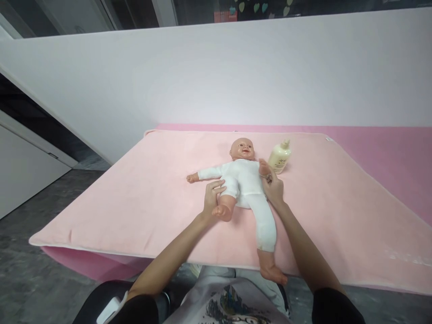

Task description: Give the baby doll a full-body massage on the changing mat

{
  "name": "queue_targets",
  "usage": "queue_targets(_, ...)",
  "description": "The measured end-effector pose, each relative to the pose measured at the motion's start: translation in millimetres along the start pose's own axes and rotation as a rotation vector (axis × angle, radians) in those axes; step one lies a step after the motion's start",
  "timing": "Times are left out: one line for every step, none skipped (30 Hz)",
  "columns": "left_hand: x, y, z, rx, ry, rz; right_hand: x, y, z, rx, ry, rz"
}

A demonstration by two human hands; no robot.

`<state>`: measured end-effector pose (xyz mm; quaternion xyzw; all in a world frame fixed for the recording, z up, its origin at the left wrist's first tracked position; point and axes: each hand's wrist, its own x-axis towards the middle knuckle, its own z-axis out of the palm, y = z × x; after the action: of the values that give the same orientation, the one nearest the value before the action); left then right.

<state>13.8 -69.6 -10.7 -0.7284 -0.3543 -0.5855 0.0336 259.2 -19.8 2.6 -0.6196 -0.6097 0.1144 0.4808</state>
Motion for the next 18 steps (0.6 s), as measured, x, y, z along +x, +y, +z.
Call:
queue_targets(-0.8, 2.5, 1.1, -0.012, 0.021, 0.056, 0.4, -1.0, -0.3, 0.081, 0.048, 0.040)
queue_targets(-0.9, 5.5, 1.9, -0.033, 0.039, 0.118, 1.0, -2.3, -0.5, 0.168, 0.099, 0.084)
queue_targets(-0.4, 8.9, 2.4, -0.050, 0.053, 0.176, 1.9, -3.7, -0.6, 0.260, 0.151, 0.133)
queue_targets(0.6, 12.6, 2.6, -0.052, 0.060, 0.220, 3.2, -4.8, -0.6, 0.355, 0.198, 0.185)
queue_targets(1.8, 16.2, 2.7, -0.055, 0.064, 0.261, 4.8, -5.4, -0.5, 0.449, 0.240, 0.241)
queue_targets(3.0, 19.9, 2.6, -0.066, 0.066, 0.302, 6.7, -5.2, -0.4, 0.539, 0.276, 0.304)
queue_targets(4.0, 23.4, 2.5, -0.090, 0.063, 0.343, 8.7, -4.1, -0.3, 0.623, 0.310, 0.377)
queue_targets(4.7, 26.8, 2.6, -0.122, 0.054, 0.379, 10.9, -2.3, -0.2, 0.702, 0.341, 0.460)
queue_targets(4.9, 30.2, 2.7, -0.154, 0.039, 0.413, 13.1, 0.1, -0.3, 0.776, 0.376, 0.548)
queue_targets(4.7, 33.5, 3.1, -0.179, 0.017, 0.446, 15.2, 2.7, -0.6, 0.839, 0.412, 0.638)
queue_targets(4.2, 36.8, 3.8, -0.192, -0.014, 0.484, 17.2, 5.1, -1.3, 0.892, 0.442, 0.718)
queue_targets(3.4, 39.7, 4.6, -0.188, -0.052, 0.530, 18.9, 7.0, -2.1, 0.935, 0.462, 0.781)
queue_targets(2.5, 42.4, 5.7, -0.169, -0.095, 0.585, 20.3, 8.1, -3.1, 0.969, 0.474, 0.824)
queue_targets(1.6, 44.6, 6.8, -0.141, -0.138, 0.649, 21.3, 8.3, -4.2, 0.996, 0.484, 0.846)
queue_targets(0.7, 46.1, 7.9, -0.111, -0.176, 0.711, 22.0, 7.9, -5.1, 1.016, 0.492, 0.853)
queue_targets(-0.2, 47.0, 8.9, -0.088, -0.203, 0.764, 22.4, 7.0, -5.9, 1.034, 0.499, 0.851)
queue_targets(-1.1, 47.1, 9.7, -0.070, -0.218, 0.797, 22.6, 6.0, -6.4, 1.048, 0.510, 0.848)
queue_targets(-1.9, 46.5, 10.3, -0.059, -0.225, 0.812, 22.6, 5.3, -6.6, 1.058, 0.521, 0.849)
